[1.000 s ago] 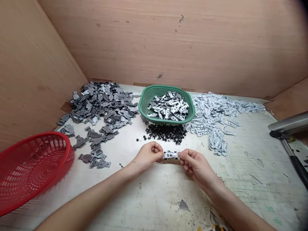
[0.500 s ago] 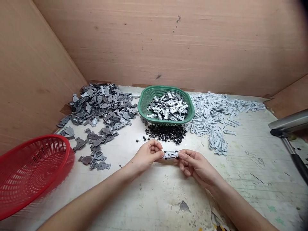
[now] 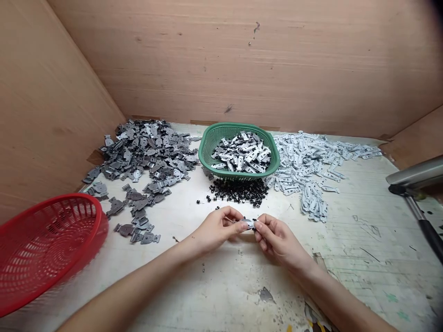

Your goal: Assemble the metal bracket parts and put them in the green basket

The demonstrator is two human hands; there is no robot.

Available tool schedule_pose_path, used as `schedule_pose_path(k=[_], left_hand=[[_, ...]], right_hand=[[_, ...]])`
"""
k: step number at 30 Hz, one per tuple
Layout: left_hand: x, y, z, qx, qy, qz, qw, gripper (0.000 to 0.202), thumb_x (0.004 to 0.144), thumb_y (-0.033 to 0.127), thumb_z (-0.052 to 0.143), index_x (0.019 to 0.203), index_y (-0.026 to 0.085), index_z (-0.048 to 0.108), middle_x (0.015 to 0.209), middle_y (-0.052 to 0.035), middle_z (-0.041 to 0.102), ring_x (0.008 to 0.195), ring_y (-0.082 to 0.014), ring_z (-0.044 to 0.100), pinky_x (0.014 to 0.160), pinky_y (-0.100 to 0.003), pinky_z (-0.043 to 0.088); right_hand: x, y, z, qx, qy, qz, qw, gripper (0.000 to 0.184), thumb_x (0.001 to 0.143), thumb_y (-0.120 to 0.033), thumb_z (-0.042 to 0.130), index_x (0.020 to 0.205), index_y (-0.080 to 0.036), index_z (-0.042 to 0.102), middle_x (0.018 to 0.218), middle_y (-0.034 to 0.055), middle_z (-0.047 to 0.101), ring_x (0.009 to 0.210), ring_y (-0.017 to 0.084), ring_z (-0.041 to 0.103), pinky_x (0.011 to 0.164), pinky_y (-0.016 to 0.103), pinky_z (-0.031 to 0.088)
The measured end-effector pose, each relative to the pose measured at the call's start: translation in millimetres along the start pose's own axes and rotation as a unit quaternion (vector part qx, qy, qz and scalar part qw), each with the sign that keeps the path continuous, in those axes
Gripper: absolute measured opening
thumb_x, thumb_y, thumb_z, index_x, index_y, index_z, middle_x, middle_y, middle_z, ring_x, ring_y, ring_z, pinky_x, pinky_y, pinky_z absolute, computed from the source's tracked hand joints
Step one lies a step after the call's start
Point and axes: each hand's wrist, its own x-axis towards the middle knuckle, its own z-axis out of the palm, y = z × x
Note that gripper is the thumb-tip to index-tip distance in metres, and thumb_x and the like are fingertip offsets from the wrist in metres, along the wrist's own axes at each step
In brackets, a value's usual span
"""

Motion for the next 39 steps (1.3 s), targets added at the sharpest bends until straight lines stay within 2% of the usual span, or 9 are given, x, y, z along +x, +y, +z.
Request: schedule_pose_path(k=[2,4,10,16,21,24,30,34,39], left_hand=[[-1.2,-1.6,0.9,0.022,-0.024,0.003,0.999,0.028,0.072,0.037,0.066,0.083,0.013,0.057,0.072,-0.0014,0.057,0.064,-0.0113,0.052,0.059,-0.024,0.041],[-2.4,-1.2,1.7,0.030,-0.017,0.012,0.999,0.028,0.073,0.039,0.065,0.080,0.013,0.057,0.066,-0.0007,0.056,0.061,-0.0104,0.051,0.058,-0.024,0.039],[-3.9,4.2,1.8,0.002,-0.013,-0.017,1.000,0.032,0.072,0.042,0.066,0.083,0.014,0.056,0.067,-0.0007,0.058,0.057,-0.0101,0.051,0.056,-0.023,0.039],[-6.8,7.0,3.7,0.062,-0.033,0.005,0.998,0.026,0.077,0.039,0.060,0.085,0.014,0.057,0.062,0.0032,0.051,0.055,-0.0084,0.044,0.053,-0.020,0.032],[-6.3,6.7,3.7,0.119,-0.044,0.023,0.992,0.024,0.080,0.037,0.057,0.089,0.015,0.059,0.066,0.0022,0.050,0.056,-0.0087,0.041,0.053,-0.021,0.032],[-4.5,3.6,2.4,0.127,-0.049,0.022,0.990,0.025,0.081,0.039,0.056,0.090,0.015,0.059,0.063,0.0036,0.047,0.054,-0.0085,0.040,0.052,-0.021,0.031],[-6.0,2.7,5.9,0.168,-0.033,0.032,0.985,0.026,0.083,0.040,0.053,0.092,0.016,0.057,0.067,0.0028,0.049,0.054,-0.0080,0.037,0.052,-0.021,0.030],[-10.1,8.6,11.3,0.206,-0.015,0.059,0.977,0.023,0.083,0.039,0.053,0.090,0.017,0.057,0.073,0.0010,0.052,0.058,-0.0088,0.038,0.054,-0.021,0.031],[-11.3,11.3,12.2,0.217,-0.012,0.077,0.973,0.022,0.083,0.038,0.053,0.083,0.017,0.057,0.071,0.0013,0.051,0.060,-0.0100,0.041,0.055,-0.021,0.033]], right_hand=[[-1.8,-0.2,3.6,0.001,0.005,-0.023,1.000,0.038,0.080,-0.053,0.057,0.073,-0.018,0.044,0.056,-0.0053,0.050,0.042,0.004,0.037,0.039,0.017,0.023],[-2.9,-0.9,5.6,0.000,0.006,-0.035,0.999,0.037,0.081,-0.053,0.056,0.075,-0.018,0.044,0.062,-0.0037,0.053,0.046,0.005,0.042,0.041,0.017,0.028],[-3.5,-3.8,4.6,-0.037,-0.026,-0.036,0.998,0.035,0.078,-0.052,0.060,0.082,-0.018,0.050,0.060,-0.0030,0.053,0.048,0.009,0.046,0.046,0.022,0.038],[-6.4,-6.1,4.6,-0.119,-0.024,-0.071,0.990,0.029,0.086,-0.047,0.050,0.078,-0.019,0.048,0.060,-0.0024,0.050,0.052,0.011,0.044,0.049,0.023,0.036],[-7.8,-12.9,0.8,-0.280,-0.019,-0.127,0.951,0.023,0.090,-0.036,0.044,0.074,-0.019,0.046,0.064,-0.0020,0.044,0.057,0.012,0.038,0.051,0.024,0.030],[-7.3,-14.5,-1.4,-0.315,-0.025,-0.130,0.940,0.022,0.090,-0.032,0.043,0.072,-0.019,0.043,0.067,-0.0014,0.044,0.059,0.012,0.037,0.053,0.024,0.029],[-6.6,-12.8,-6.0,-0.264,-0.037,-0.137,0.954,0.023,0.090,-0.035,0.044,0.075,-0.019,0.047,0.068,-0.0014,0.046,0.060,0.011,0.038,0.052,0.023,0.029],[-7.5,-11.9,-6.4,-0.124,-0.062,-0.092,0.986,0.028,0.087,-0.045,0.048,0.074,-0.020,0.044,0.055,-0.0062,0.036,0.048,0.008,0.029,0.045,0.021,0.022],[-7.9,-8.7,-1.1,-0.003,-0.064,-0.071,0.995,0.036,0.081,-0.051,0.055,0.069,-0.021,0.040,0.050,-0.0082,0.036,0.042,0.006,0.028,0.042,0.021,0.019]])
